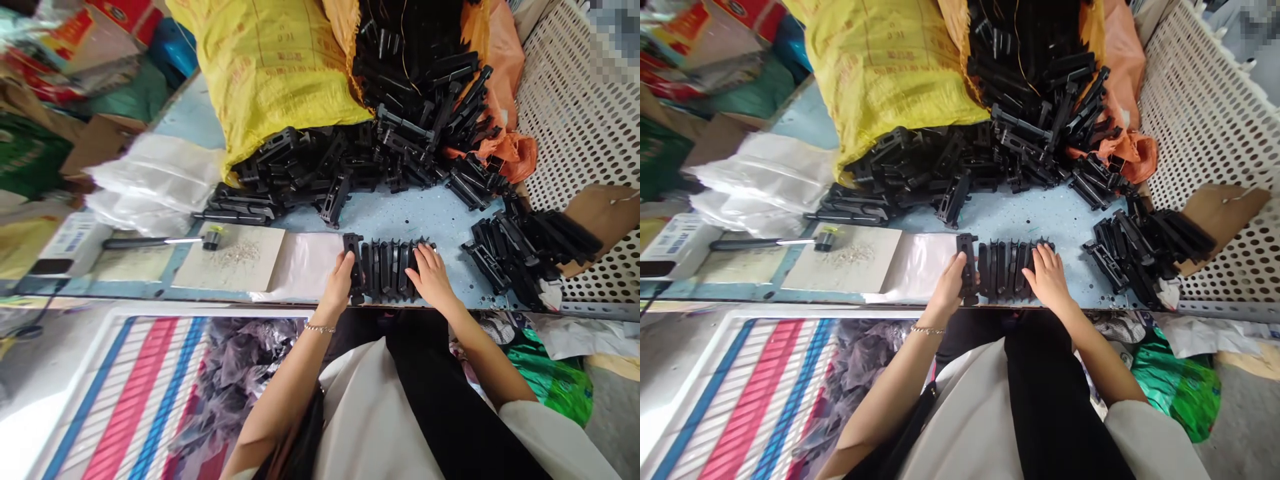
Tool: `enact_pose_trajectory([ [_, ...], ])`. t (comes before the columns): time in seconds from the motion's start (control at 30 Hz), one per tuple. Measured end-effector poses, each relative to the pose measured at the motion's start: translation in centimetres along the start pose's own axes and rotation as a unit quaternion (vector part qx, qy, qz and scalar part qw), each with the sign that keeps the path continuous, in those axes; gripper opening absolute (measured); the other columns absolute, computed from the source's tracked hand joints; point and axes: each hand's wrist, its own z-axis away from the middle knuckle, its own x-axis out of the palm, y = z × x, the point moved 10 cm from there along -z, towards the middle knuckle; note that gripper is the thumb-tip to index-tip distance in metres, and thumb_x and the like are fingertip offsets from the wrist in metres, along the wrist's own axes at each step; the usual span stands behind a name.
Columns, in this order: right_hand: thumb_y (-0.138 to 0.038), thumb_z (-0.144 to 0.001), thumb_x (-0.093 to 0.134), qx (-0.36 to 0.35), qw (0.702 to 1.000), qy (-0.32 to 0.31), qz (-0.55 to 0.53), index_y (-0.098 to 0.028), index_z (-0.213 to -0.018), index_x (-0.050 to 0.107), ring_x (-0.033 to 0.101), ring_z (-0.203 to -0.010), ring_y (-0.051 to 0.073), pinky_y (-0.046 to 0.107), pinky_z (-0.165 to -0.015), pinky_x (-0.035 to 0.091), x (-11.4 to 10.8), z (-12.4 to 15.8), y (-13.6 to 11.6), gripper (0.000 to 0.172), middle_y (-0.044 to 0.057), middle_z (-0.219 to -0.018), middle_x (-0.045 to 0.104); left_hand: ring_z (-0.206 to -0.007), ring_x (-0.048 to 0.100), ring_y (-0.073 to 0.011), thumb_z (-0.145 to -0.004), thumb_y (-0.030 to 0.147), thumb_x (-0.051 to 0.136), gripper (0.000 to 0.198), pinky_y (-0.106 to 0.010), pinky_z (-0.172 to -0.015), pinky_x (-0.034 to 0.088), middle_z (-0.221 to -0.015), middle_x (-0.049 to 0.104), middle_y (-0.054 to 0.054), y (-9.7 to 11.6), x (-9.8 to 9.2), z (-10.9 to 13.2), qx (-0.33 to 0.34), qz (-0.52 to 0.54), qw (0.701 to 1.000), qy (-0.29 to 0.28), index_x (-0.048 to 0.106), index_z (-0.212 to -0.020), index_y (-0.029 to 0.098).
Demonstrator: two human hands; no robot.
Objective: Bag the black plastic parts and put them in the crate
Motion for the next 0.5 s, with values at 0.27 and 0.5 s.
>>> enact_pose_trajectory([
  [0.27,-0.032,-0.099,0.050,-0.130,0.989,-0.011,-0.066,-0.020,-0.142,0.050,0.043,-0.142,0.033,0.060,-0.115,0.038,-4.8,-1.4,-4.4,0.045,0.017,-0.147,0.051,-0.043,0.057,-0.0130,-0.084,0.068,0.057,0.059,-0.022,-0.042,0.042,-0.056,0.065,-0.006,-1.3,2.6,3.4,-0.148,0.027,0.976,-0.158,0.069,-0.089,0.011],
  [0.5,-0.030,-0.097,0.058,-0.256,0.940,-0.176,-0.139,-0.025,-0.119,0.065,0.073,-0.092,0.020,0.031,-0.078,0.059,-4.2,2.6,-12.0,0.023,0.007,-0.109,0.074,-0.074,0.072,-0.0266,-0.091,0.071,0.041,0.067,-0.037,-0.069,0.057,-0.080,0.075,-0.014,-0.9,0.8,8.4,-0.145,-0.170,0.922,-0.316,0.077,-0.095,0.014],
])
